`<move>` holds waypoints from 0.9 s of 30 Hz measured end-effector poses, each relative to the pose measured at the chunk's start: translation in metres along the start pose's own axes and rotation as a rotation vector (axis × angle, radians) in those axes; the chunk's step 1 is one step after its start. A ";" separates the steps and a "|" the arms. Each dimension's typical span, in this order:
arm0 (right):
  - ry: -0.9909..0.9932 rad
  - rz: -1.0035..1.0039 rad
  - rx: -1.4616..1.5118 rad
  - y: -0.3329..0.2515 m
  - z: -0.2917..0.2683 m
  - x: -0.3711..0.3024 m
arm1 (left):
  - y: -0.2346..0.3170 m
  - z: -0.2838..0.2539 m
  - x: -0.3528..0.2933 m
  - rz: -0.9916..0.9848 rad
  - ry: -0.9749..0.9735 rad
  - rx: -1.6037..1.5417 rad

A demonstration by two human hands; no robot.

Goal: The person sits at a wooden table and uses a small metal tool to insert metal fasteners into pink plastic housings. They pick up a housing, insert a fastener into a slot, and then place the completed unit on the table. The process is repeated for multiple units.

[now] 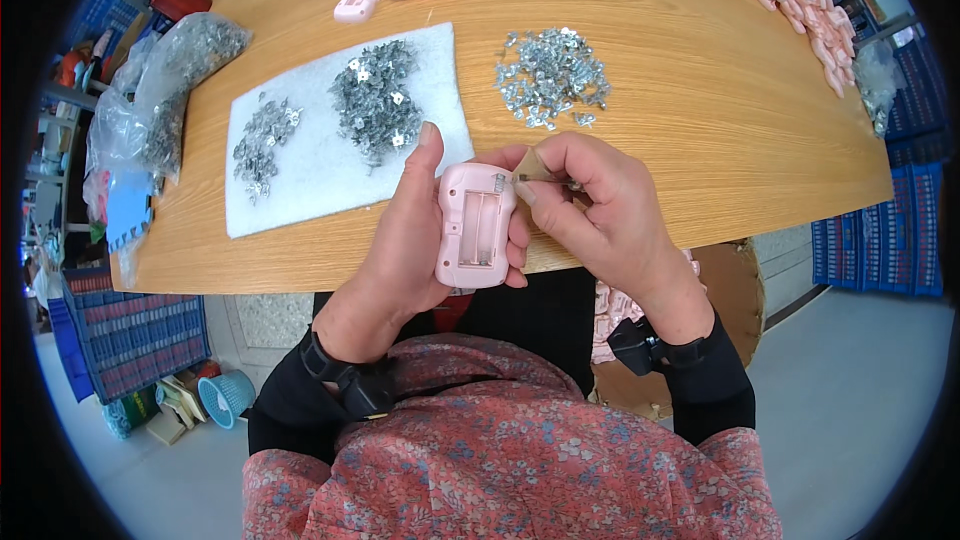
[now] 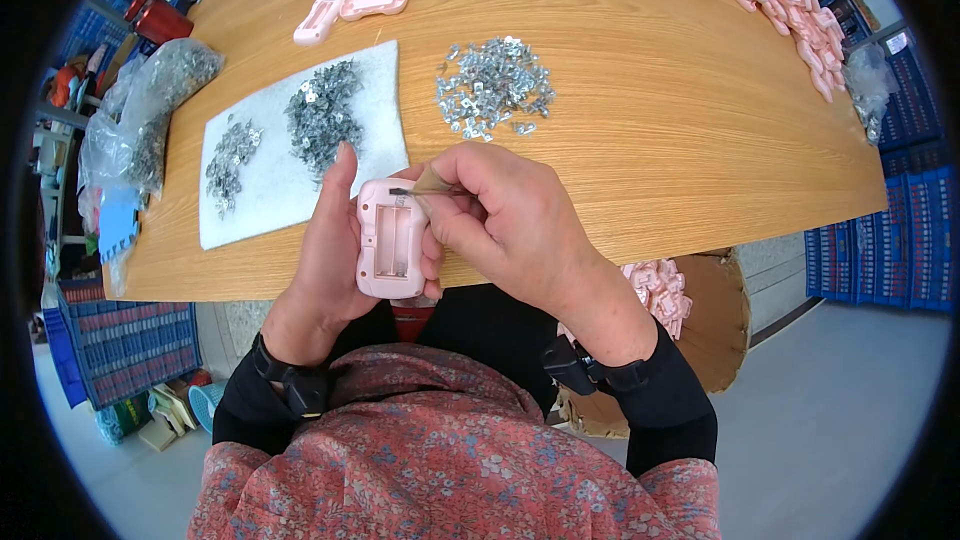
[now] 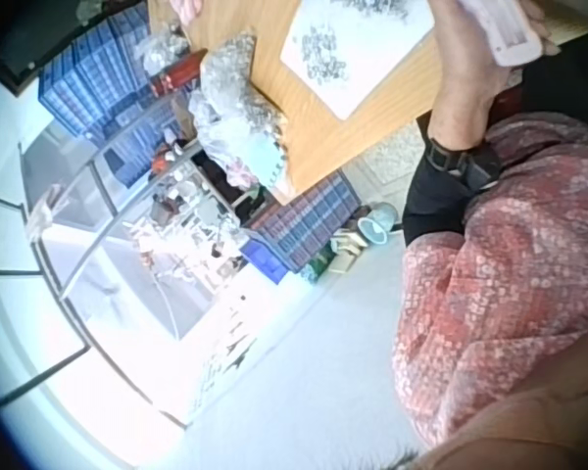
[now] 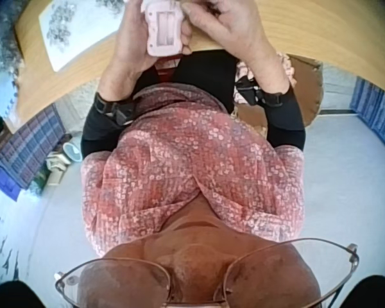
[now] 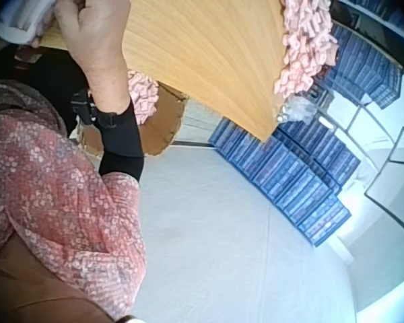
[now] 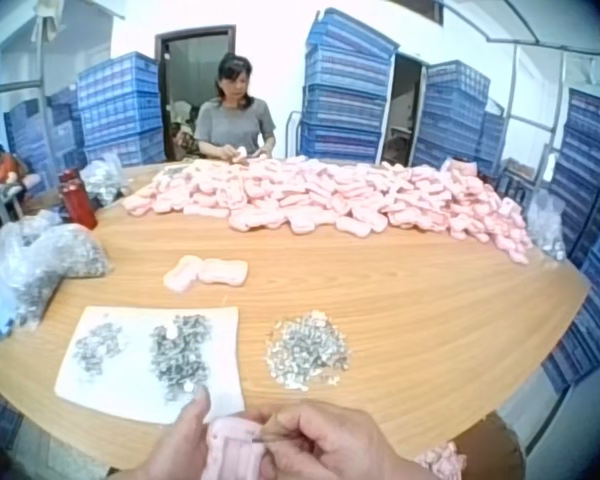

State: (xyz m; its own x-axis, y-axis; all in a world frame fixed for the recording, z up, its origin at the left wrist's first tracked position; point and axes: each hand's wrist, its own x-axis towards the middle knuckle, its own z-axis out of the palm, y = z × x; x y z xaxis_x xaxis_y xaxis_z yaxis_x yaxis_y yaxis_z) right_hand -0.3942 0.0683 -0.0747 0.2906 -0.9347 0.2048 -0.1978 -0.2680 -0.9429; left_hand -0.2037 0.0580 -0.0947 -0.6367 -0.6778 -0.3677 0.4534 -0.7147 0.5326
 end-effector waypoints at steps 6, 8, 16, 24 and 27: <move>-0.015 -0.069 -0.077 0.002 0.000 0.001 | -0.001 0.002 -0.001 0.016 -0.004 0.051; 0.008 0.082 0.189 0.002 0.004 -0.002 | 0.000 0.001 0.000 0.039 -0.005 0.071; 0.083 0.159 0.014 0.011 -0.007 -0.008 | 0.009 0.000 0.002 0.194 0.081 0.117; 0.126 0.178 -0.584 0.029 -0.005 0.001 | 0.012 -0.012 -0.015 0.161 0.130 0.103; 0.090 0.204 -0.649 0.032 -0.004 0.006 | 0.016 -0.020 -0.028 0.159 0.145 0.113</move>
State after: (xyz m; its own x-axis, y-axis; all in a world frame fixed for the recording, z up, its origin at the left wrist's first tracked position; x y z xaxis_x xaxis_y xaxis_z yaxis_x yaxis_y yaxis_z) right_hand -0.4022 0.0531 -0.1030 0.1146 -0.9896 0.0867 -0.7693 -0.1437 -0.6225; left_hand -0.1660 0.0621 -0.0917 -0.4627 -0.8039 -0.3738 0.4629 -0.5787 0.6714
